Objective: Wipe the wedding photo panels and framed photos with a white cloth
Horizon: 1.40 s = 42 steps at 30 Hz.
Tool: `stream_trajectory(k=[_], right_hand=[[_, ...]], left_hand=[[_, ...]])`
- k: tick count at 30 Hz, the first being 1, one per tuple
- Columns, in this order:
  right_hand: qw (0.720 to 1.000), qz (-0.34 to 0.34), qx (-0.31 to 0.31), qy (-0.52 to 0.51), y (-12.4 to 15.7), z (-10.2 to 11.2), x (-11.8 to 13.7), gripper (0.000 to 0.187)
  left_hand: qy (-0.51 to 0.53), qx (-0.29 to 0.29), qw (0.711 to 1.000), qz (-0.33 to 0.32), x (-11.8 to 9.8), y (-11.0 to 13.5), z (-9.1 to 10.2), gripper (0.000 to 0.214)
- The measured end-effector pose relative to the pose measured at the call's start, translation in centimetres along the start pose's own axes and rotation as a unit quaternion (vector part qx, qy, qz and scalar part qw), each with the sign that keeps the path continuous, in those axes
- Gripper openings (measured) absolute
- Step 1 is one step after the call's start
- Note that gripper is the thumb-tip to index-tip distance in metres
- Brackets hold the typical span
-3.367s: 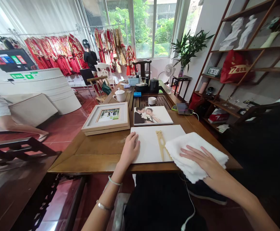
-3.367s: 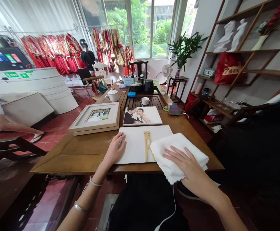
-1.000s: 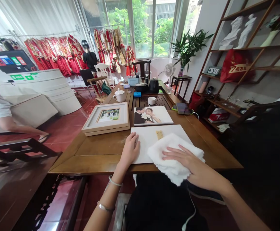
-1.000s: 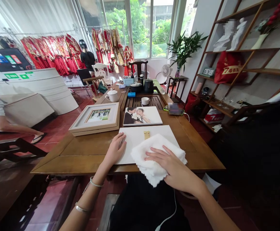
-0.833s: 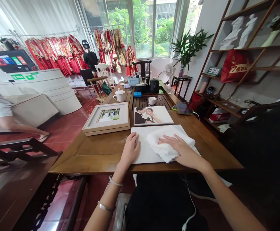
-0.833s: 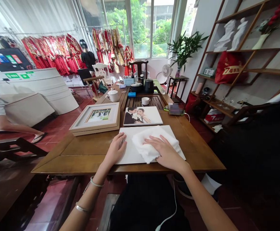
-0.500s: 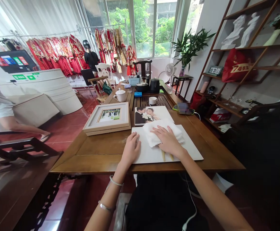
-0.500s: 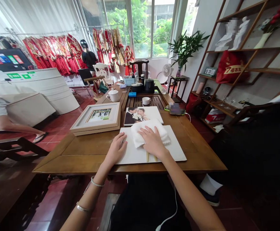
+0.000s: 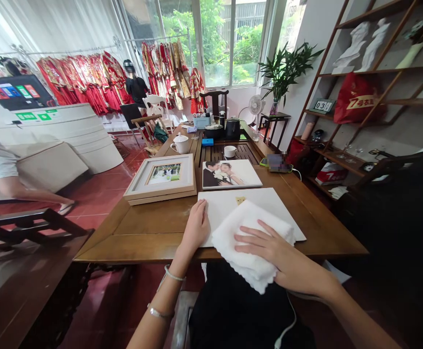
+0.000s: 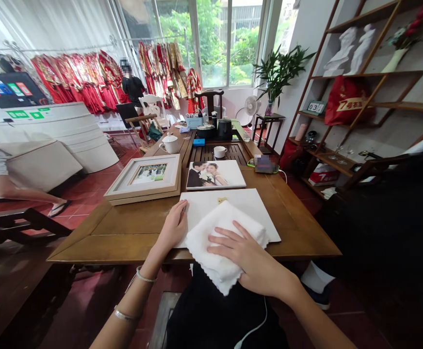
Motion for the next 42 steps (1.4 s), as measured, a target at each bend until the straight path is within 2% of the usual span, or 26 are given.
stream_trajectory(k=[4, 7, 11, 14, 17, 20, 23, 27, 31, 35, 38, 42], right_hand=[[0.999, 0.001, 0.006, -0.042, 1.1, 0.9, -0.8, 0.082], [0.998, -0.02, -0.02, -0.052, 0.3, 1.4, -2.6, 0.077], [0.996, -0.058, -0.07, -0.018, -2.7, 1.9, -5.8, 0.077], [0.991, -0.098, -0.088, 0.015, -5.6, 2.1, -7.2, 0.078], [0.985, -0.134, -0.098, 0.05, -8.1, 1.9, -7.0, 0.077], [0.986, -0.121, -0.095, 0.068, -9.3, 1.1, -5.6, 0.075], [0.993, -0.067, -0.078, 0.056, -8.9, 0.0, -3.8, 0.076], [0.998, -0.016, -0.06, 0.027, -6.1, -0.6, -1.6, 0.078], [0.999, 0.015, -0.016, -0.026, -2.3, 0.0, -0.4, 0.08], [0.995, 0.04, 0.005, -0.096, 0.5, 1.2, -0.8, 0.072], [0.993, 0.028, -0.015, -0.111, 0.6, 1.6, -2.0, 0.069], [0.996, -0.018, -0.05, -0.071, -2.5, 1.6, -4.1, 0.074]], left_hand=[[0.002, 0.002, 1.0, 0.008, -0.2, 0.0, 0.0, 0.039], [0.002, 0.004, 1.0, 0.004, -0.2, 0.0, 0.0, 0.039], [0.007, 0.004, 1.0, 0.005, 0.0, 0.0, 0.0, 0.039], [0.009, 0.007, 1.0, 0.002, 0.2, 0.0, -0.1, 0.039], [0.012, -0.001, 1.0, -0.002, 0.2, -0.1, 0.0, 0.04], [0.026, -0.02, 0.999, -0.003, 0.1, -0.1, 0.2, 0.039], [0.04, -0.044, 0.998, 0.001, 0.0, -0.2, 0.7, 0.039], [0.051, -0.063, 0.997, 0.015, 0.2, -0.2, 1.0, 0.041], [0.061, -0.072, 0.995, 0.027, 0.2, -0.1, 1.0, 0.039], [0.062, -0.067, 0.995, 0.036, 0.1, -0.2, 1.0, 0.036], [0.055, -0.055, 0.996, 0.038, 0.0, -0.2, 1.0, 0.037], [0.044, -0.042, 0.997, 0.049, -0.2, -0.3, 1.1, 0.038]])
Point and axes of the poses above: each hand's wrist, its own y-axis away from the middle knuckle, its own z-axis out of the back of the hand, x = y × z, the point moved 5 cm from there along -y, towards the middle knuckle, and after that the axes turned 6 degrees about -y, right-handed, at the moved point
